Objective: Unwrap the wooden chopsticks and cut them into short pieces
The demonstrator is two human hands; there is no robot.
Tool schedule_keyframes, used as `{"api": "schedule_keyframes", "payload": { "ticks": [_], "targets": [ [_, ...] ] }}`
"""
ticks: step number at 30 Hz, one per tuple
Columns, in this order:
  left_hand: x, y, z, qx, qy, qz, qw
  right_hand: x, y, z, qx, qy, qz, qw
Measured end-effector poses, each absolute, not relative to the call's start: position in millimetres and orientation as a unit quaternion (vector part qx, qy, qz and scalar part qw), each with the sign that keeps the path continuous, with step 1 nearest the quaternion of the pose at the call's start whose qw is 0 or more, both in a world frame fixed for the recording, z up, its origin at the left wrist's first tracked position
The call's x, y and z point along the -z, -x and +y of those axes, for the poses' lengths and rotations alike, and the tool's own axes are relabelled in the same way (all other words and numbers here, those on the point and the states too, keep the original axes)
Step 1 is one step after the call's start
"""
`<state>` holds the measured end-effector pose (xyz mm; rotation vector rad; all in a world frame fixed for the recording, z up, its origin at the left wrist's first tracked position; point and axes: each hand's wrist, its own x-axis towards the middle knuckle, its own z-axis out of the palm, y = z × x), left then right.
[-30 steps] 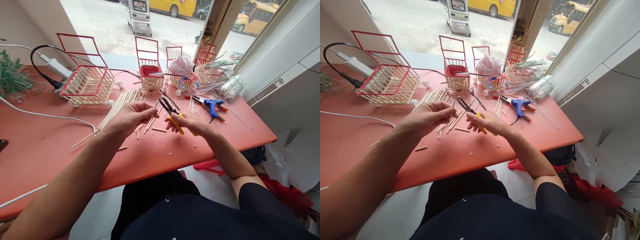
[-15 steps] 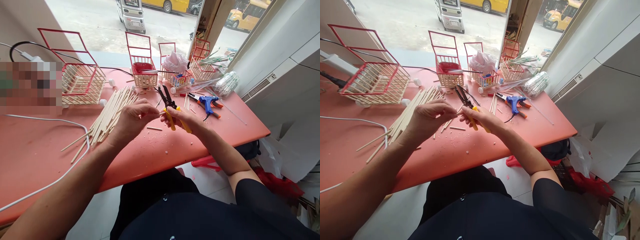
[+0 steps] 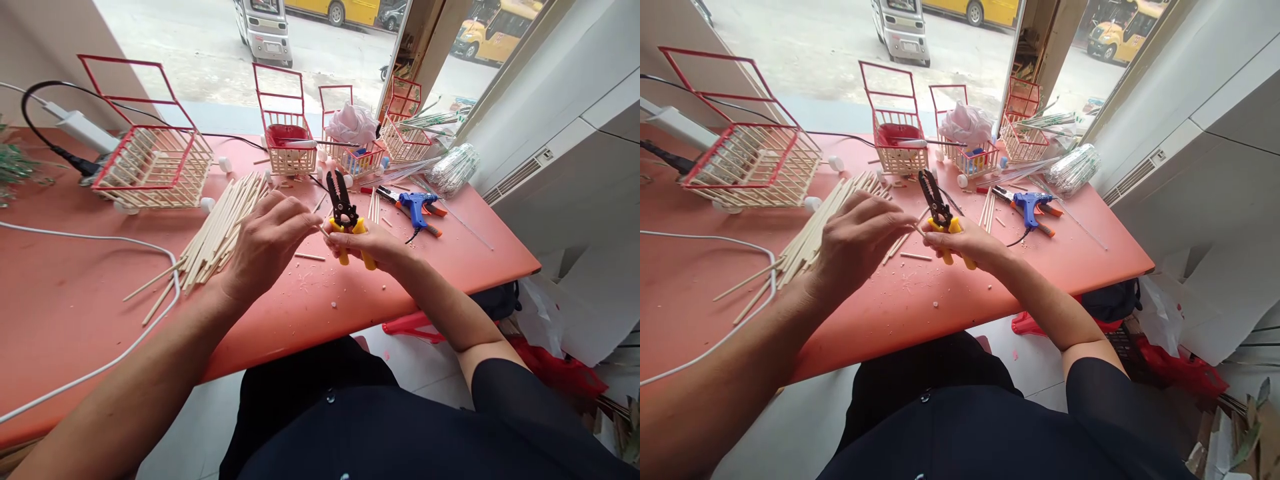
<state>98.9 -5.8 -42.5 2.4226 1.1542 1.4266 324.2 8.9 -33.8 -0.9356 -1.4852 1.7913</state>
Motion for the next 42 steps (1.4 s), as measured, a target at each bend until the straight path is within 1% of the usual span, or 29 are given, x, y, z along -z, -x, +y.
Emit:
{"api": "schedule_keyframes", "payload": {
  "ticks": [2,3,5,8,10,12,15,21,27,31,34,38,42],
  "targets": [
    [39,-102,-9,-0.520,-0.737,0.424,0.078,37,-324,10,-0.661,0.370,-0.570,0.318],
    [38,-104,-10,-0.540,-0.702,0.450,0.118,38,-323,11,-0.655,0.373,-0.572,0.324],
    [38,-108,-10,-0.556,-0.625,0.485,0.254,41,-323,12,-0.644,0.371,-0.577,0.339],
    [44,-116,-9,-0.526,-0.506,0.470,0.496,43,-320,11,-0.616,0.369,-0.599,0.355],
    [49,-122,-9,-0.519,-0.439,0.441,0.586,44,-319,10,-0.591,0.373,-0.618,0.360],
    [51,-126,-9,-0.525,-0.400,0.420,0.623,44,-317,9,-0.577,0.375,-0.633,0.356],
    [49,-126,-9,-0.536,-0.396,0.401,0.629,45,-315,9,-0.585,0.364,-0.637,0.345],
    [36,-111,-3,-0.554,-0.430,0.398,0.591,46,-319,11,-0.635,0.385,-0.581,0.333],
    [39,-106,3,-0.533,-0.406,0.417,0.614,45,-324,10,-0.610,0.416,-0.586,0.335],
    [41,-103,6,-0.542,-0.405,0.410,0.612,46,-324,9,-0.558,0.458,-0.619,0.308],
    [42,-101,7,-0.555,-0.408,0.411,0.597,47,-325,9,-0.542,0.461,-0.637,0.296],
    [42,-101,7,-0.555,-0.410,0.419,0.590,47,-329,10,-0.546,0.452,-0.640,0.297],
    [43,-103,6,-0.539,-0.419,0.418,0.600,50,-339,6,-0.583,0.426,-0.622,0.304]
  ]
}}
